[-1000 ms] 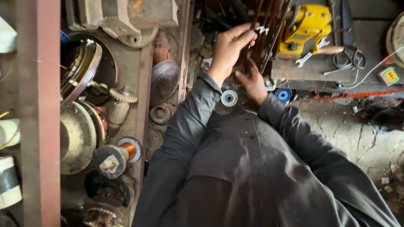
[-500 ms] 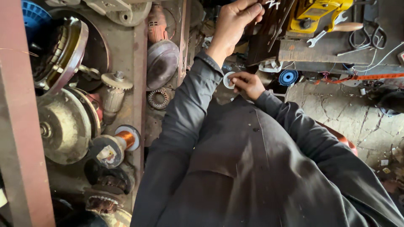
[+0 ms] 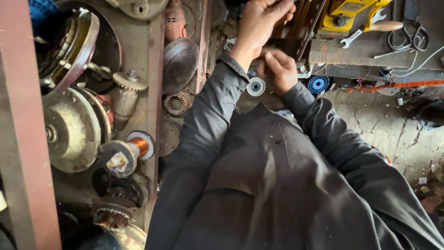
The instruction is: The person operates a yellow benchtop winding machine to wrap thin white wire around a small cylindrical bobbin. They repeatedly crank the handle, pause to inspect the bobbin, and adjust the wire path with their hands.
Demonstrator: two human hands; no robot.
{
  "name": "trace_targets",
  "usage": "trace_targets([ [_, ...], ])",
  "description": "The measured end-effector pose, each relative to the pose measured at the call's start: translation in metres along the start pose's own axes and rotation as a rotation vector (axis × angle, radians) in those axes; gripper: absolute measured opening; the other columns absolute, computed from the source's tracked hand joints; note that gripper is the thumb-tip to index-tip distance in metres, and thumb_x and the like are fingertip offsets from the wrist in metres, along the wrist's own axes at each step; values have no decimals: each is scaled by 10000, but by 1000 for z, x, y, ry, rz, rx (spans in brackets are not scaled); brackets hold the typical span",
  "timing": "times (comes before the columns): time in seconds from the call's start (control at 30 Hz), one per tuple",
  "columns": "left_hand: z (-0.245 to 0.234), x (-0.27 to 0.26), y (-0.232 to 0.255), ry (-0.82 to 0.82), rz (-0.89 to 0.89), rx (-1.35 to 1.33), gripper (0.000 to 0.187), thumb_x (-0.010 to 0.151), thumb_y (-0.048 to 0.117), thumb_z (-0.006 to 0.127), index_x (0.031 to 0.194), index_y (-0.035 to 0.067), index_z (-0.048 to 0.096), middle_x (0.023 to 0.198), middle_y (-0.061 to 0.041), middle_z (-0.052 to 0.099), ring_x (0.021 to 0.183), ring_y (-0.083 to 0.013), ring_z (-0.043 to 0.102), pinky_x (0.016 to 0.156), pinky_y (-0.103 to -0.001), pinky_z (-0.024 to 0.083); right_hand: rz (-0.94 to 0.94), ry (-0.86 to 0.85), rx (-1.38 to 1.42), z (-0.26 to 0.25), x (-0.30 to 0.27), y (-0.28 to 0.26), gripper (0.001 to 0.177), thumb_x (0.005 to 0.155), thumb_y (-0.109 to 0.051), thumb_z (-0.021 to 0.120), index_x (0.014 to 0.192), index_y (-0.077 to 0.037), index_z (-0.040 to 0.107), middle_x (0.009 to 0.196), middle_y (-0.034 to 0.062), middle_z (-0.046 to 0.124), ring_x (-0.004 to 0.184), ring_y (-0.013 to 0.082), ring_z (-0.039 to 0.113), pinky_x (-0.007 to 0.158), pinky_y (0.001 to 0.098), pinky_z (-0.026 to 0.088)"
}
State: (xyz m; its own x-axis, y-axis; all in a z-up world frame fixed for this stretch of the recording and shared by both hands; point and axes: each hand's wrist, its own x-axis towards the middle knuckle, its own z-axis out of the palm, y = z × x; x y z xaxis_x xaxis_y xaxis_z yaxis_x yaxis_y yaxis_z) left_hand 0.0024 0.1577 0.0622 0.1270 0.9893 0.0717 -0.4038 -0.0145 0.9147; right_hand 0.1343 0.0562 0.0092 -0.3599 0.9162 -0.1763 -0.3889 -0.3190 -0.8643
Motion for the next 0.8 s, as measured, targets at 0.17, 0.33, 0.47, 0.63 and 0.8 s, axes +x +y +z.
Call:
trace_targets([
  [0.17,2,-2,1,10,-9,56,213,1011,150,702,1142,-5,767,911,-46,772,779,-118,698,716,-258,566,88,26,-66,-4,-26,10,245,1103,-162,584,1236,29,662,864,50,667,745,110,621,714,247,522],
  [0.33,3,1,4,44,-94,20,248,1004,108,700,1192,-50,732,938,-72,764,813,-123,706,746,-260,564,113,48,-162,-24,-25,19,242,1055,-157,617,1232,3,663,935,39,703,743,89,616,693,243,517],
  [0.47,11,4,12,61,-138,-1,246,991,88,689,1172,-78,708,952,-98,765,829,-140,721,762,-276,583,118,58,-314,-38,-32,23,239,1023,-158,643,1201,-6,693,918,32,712,743,75,633,682,244,536],
  [0.63,14,8,20,75,-206,83,214,996,72,679,1158,-64,712,950,-88,749,827,-138,709,781,-271,584,170,48,-312,-58,-41,22,235,1004,-171,639,1172,-28,721,886,2,707,723,60,623,647,248,531],
  [0.8,14,11,18,63,-228,21,204,1005,71,674,1171,-42,712,962,-68,741,850,-130,701,795,-259,580,194,70,-375,-69,-45,20,258,1000,-175,665,1212,-38,715,845,29,687,705,84,626,634,261,528],
])
